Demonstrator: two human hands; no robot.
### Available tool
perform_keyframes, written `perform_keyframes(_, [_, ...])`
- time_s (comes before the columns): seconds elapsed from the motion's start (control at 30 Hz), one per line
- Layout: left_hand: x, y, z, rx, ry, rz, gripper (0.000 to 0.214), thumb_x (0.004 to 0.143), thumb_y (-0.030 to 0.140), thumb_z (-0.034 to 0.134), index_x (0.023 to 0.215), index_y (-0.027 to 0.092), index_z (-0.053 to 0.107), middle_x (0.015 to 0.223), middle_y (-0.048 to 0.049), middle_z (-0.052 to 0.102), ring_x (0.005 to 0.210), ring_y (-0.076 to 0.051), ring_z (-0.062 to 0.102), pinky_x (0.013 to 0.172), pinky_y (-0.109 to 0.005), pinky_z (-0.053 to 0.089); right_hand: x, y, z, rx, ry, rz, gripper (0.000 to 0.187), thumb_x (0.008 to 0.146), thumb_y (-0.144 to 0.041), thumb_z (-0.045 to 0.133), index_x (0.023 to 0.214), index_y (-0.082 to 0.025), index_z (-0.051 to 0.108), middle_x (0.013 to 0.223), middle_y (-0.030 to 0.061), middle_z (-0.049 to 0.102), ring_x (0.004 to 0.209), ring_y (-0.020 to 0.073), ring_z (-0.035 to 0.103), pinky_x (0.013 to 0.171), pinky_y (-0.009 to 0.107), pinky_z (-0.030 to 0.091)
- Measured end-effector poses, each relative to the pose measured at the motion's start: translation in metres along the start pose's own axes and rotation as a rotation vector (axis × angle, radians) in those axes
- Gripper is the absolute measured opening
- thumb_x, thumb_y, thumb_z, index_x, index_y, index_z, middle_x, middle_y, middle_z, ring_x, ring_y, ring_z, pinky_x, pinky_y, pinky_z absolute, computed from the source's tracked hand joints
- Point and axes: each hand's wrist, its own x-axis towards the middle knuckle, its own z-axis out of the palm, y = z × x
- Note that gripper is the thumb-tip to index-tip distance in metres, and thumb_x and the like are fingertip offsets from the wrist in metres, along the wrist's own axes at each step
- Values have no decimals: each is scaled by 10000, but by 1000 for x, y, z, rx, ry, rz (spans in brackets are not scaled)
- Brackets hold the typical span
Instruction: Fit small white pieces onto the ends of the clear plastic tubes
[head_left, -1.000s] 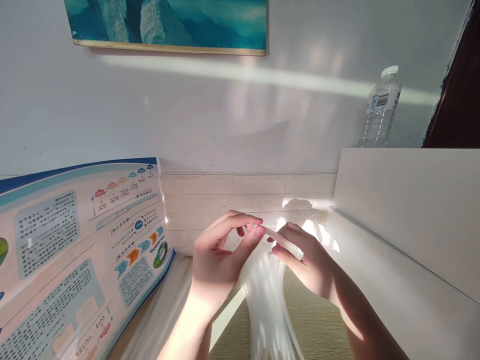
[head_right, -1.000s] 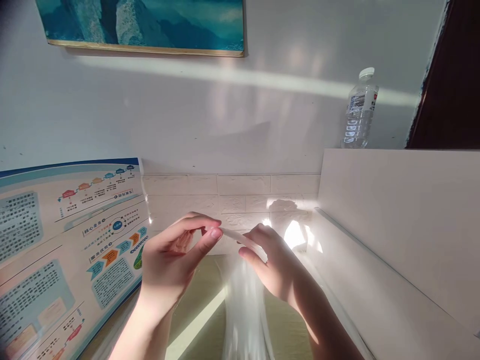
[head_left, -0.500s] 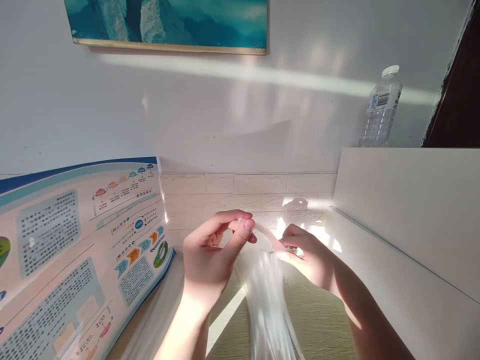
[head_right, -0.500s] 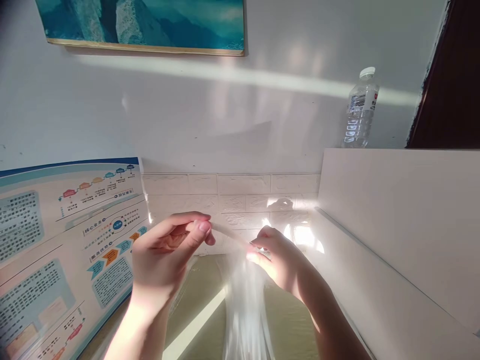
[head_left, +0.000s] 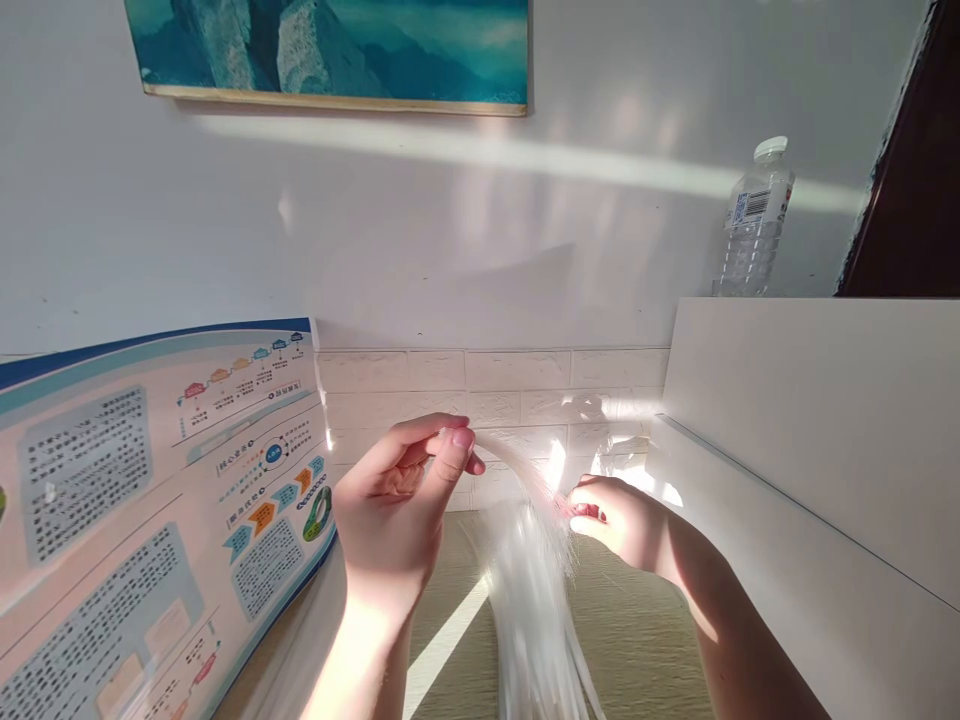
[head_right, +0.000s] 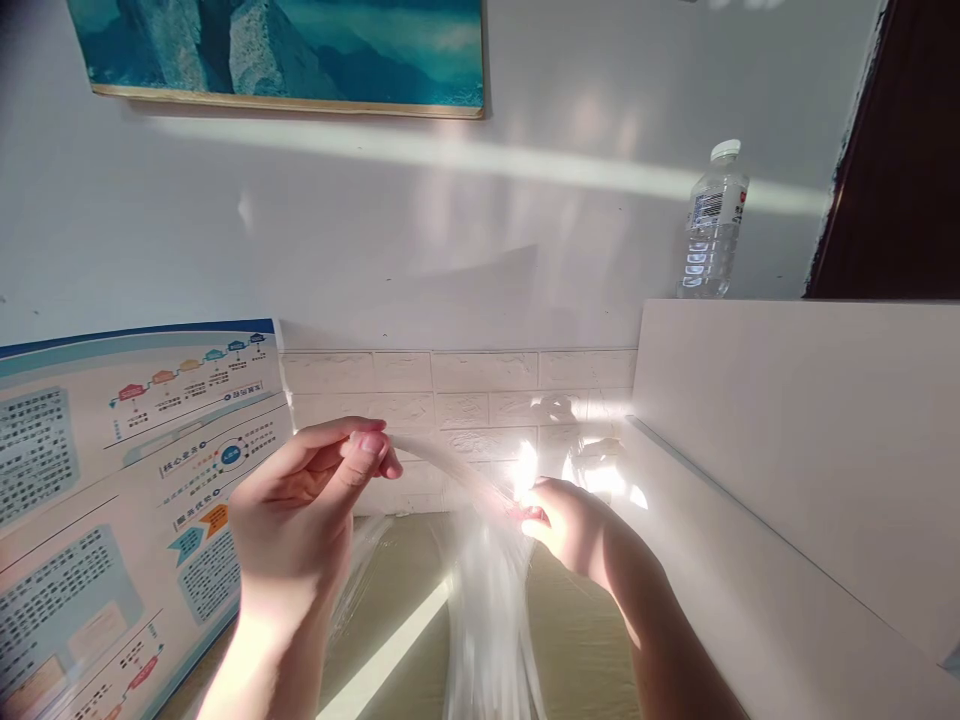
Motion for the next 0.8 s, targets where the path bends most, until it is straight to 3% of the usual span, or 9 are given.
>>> perform_keyframes(0.17, [0,6,4,-18,76,-8,61,787,159,781,826,200,757,645,18,692,584,-157,626,610,-342,515,2,14,6,62,-67,-14,153,897,-266,553,780,-230,647,820,18,648,719,196,588,666,341,451])
perform_keyframes(0.3, [0,8,4,-5,98,-15,63,788,149,776,821,199,759,669,19,698,594,-147,635,621,-326,532,2,33,17,186,-13,-7,162,865,-184,582,909,-248,724,892,61,706,757,240,629,667,373,448])
perform_keyframes(0.47, [1,8,3,22,128,-16,67,791,149,780,833,196,761,686,22,699,617,-146,642,635,-320,547,1,46,26,208,2,-44,184,806,-116,587,831,-241,721,663,19,625,580,190,531,565,341,383])
perform_keyframes(0.7, [-2,10,1,130,123,43,64,798,187,792,854,199,763,692,20,714,630,-154,679,677,-321,572,11,25,6,89,197,96,180,918,-259,491,943,-244,669,814,37,641,742,210,592,640,338,449])
perform_keyframes(0.8, [-6,15,3,204,111,60,63,799,198,797,852,197,762,707,14,731,656,-169,707,693,-323,569,10,3,-10,255,219,171,338,1013,-440,394,1136,-252,646,848,41,677,738,207,637,617,332,484])
